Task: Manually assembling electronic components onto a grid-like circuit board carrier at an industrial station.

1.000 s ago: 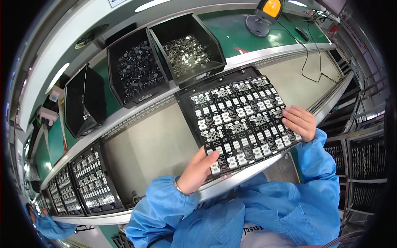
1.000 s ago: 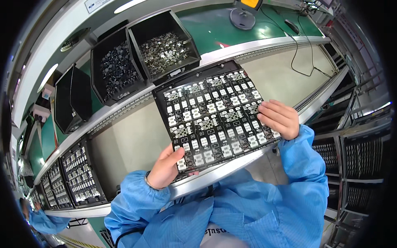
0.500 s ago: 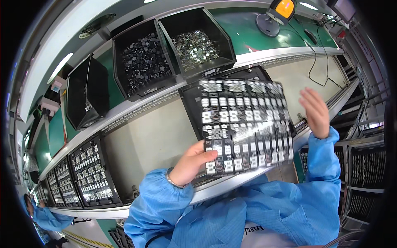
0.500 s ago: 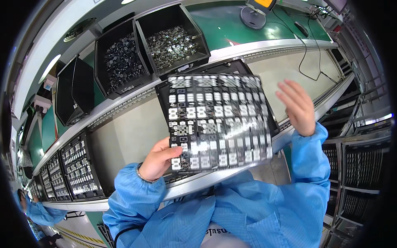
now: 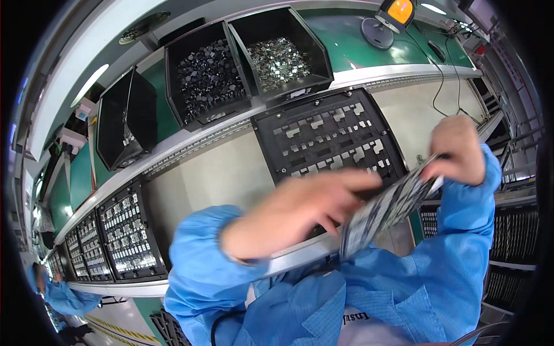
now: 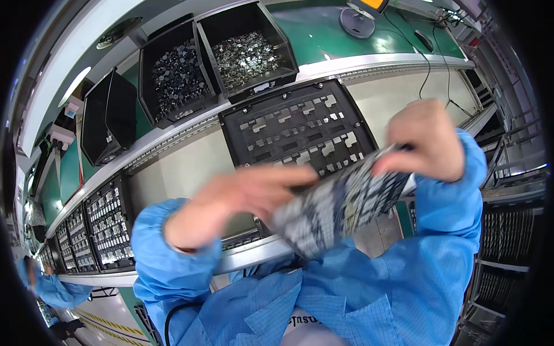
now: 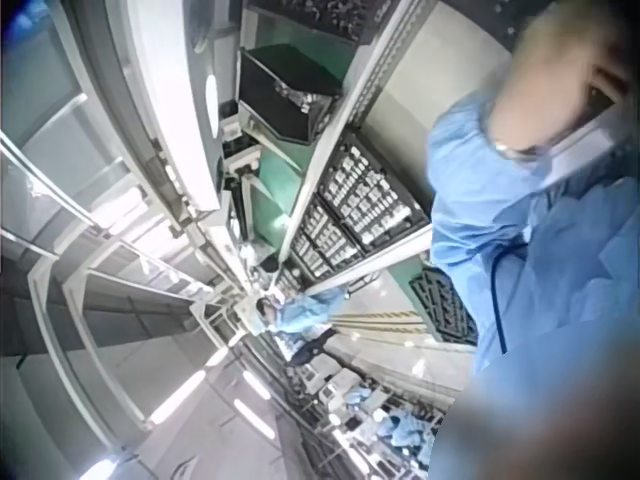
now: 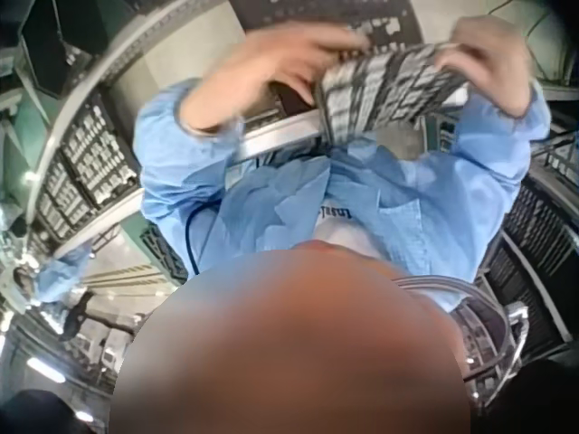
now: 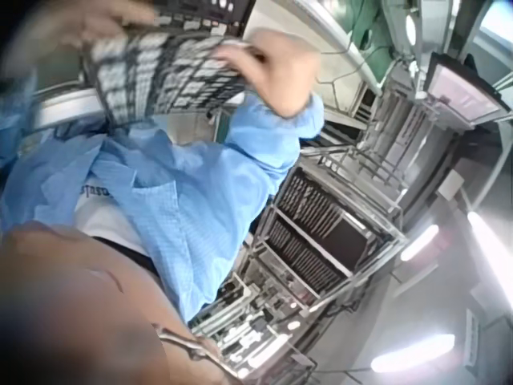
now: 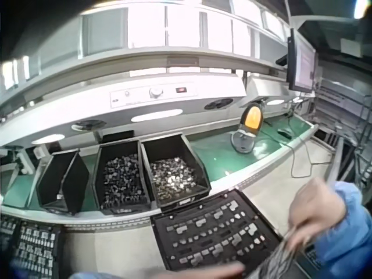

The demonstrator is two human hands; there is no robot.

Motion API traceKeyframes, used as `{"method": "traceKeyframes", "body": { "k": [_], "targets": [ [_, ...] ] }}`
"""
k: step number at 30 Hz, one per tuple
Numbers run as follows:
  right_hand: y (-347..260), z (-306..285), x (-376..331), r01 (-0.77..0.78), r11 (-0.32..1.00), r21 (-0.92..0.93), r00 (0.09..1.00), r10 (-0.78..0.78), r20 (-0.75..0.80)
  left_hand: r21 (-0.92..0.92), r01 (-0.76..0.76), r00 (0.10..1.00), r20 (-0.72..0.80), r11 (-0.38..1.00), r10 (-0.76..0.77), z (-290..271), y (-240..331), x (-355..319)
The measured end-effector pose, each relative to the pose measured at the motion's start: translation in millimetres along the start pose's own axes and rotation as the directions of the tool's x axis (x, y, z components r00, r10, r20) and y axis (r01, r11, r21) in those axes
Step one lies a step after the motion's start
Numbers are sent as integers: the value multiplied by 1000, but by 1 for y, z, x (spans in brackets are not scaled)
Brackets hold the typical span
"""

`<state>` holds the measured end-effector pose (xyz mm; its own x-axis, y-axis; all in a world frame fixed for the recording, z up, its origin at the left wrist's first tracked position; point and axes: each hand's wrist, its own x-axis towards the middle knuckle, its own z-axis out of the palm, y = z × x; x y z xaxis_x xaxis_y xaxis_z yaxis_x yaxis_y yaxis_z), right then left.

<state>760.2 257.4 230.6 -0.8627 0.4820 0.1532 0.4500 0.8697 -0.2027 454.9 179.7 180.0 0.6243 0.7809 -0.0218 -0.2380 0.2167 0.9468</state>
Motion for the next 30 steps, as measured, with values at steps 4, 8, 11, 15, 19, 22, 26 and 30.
{"method": "traceKeyframes", "body": {
  "k": [4,8,11,15,19,22,26,30],
  "targets": [
    [30,-4,-38,-592,634,497,666,733,-142,286,-169,848,-446,943,287,-53,-10,-21],
    [75,65,-54,-540,174,823,508,847,154,349,-67,645,-700,935,307,-85,-58,-46],
    [71,109,-48,-479,69,875,524,822,222,375,-42,609,-725,926,321,-92,-93,-54],
    [73,144,-46,-477,49,878,543,802,250,379,-4,660,-694,926,287,-87,-107,-53],
    [67,166,-44,-510,89,856,518,826,223,484,13,706,-624,875,334,-81,-105,-51],
    [58,173,-41,-585,261,768,545,827,135,562,56,730,-587,825,350,-73,-103,-51],
    [35,184,-33,-541,445,713,586,808,-60,828,-3,853,-291,561,433,-53,-99,-39],
    [13,169,-15,-691,646,323,618,761,-199,947,-53,943,-57,316,328,-43,-106,-37]
  ]
}}
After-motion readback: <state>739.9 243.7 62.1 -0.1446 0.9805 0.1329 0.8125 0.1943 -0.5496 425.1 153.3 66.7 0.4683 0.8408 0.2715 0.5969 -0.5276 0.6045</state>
